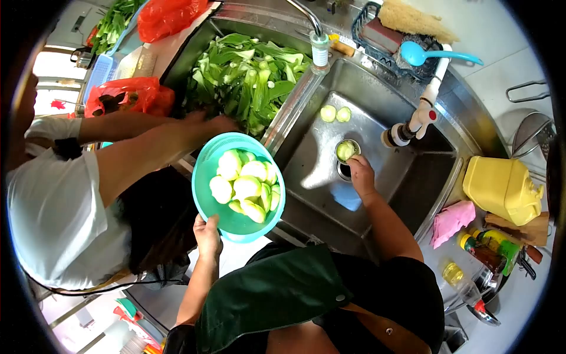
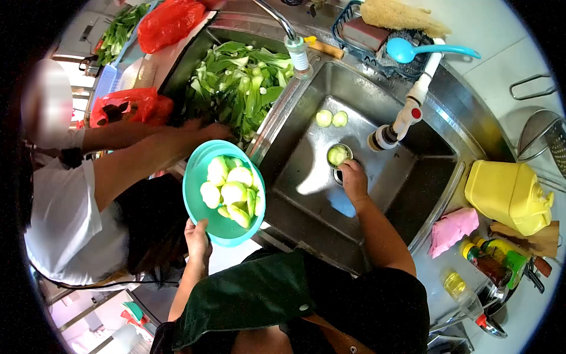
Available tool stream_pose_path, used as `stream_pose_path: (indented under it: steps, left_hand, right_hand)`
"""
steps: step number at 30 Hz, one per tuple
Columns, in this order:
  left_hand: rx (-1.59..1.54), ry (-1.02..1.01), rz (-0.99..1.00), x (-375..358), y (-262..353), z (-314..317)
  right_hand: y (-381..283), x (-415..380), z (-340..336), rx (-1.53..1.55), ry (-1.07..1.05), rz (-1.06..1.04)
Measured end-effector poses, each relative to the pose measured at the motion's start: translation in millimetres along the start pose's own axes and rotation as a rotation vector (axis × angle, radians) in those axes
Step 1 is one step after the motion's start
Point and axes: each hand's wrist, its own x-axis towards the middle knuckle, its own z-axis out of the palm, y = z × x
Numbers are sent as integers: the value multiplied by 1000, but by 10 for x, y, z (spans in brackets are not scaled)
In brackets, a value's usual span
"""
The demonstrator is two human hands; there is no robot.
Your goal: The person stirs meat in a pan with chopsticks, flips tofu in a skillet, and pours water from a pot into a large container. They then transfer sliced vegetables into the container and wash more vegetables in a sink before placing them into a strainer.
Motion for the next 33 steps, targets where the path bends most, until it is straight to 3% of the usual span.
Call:
stream_pose_path:
  steps: [3,6,7,12,13,15,17,19,22,23,25,29,31,32,33]
  left_hand:
    - [2,-20,2,25,-72,-85]
    - [-1,2,-21,-10,-17,-49]
    - [22,25,-57,-18,-8,-46]
    - [9,55,-21,-49,-15,-4]
    - [24,58,-9,-47,3,-2]
    - [75,86,5,-50,-25,-33]
    - [38,99,-33,-66,10,10]
    - [41,100,-37,-58,13,39]
    - [52,114,-43,-43,12,58]
    - [58,126,-50,-36,19,64]
    - [73,117,-58,-20,44,86]
    - [54,78,-67,-36,62,87]
    - [69,52,-96,-11,48,22]
    - [106,56,-108,-19,62,6]
    - [140,56,-120,-19,81,11]
  right_hand:
    - [-82,75,23,18,13,-73]
    - [121,-116,439,26,-186,-162]
    - [160,-226,626,43,-323,-70]
    - [236,-535,1341,13,-554,2]
    - [135,-392,1273,23,-554,3]
    - [-15,125,1063,38,-469,203]
    - [254,704,1112,-218,-126,307]
    - [804,1175,1337,-30,24,639]
    - [924,1418,1543,-257,-32,736]
    - [772,1440,1572,-284,-162,622]
    - [227,1362,1370,-342,-286,617]
    - [327,878,1887,-232,-46,384]
    - [523,711,2132,501,46,587]
    - [383,627,2113,395,196,601]
    - [71,729,1740,918,173,764]
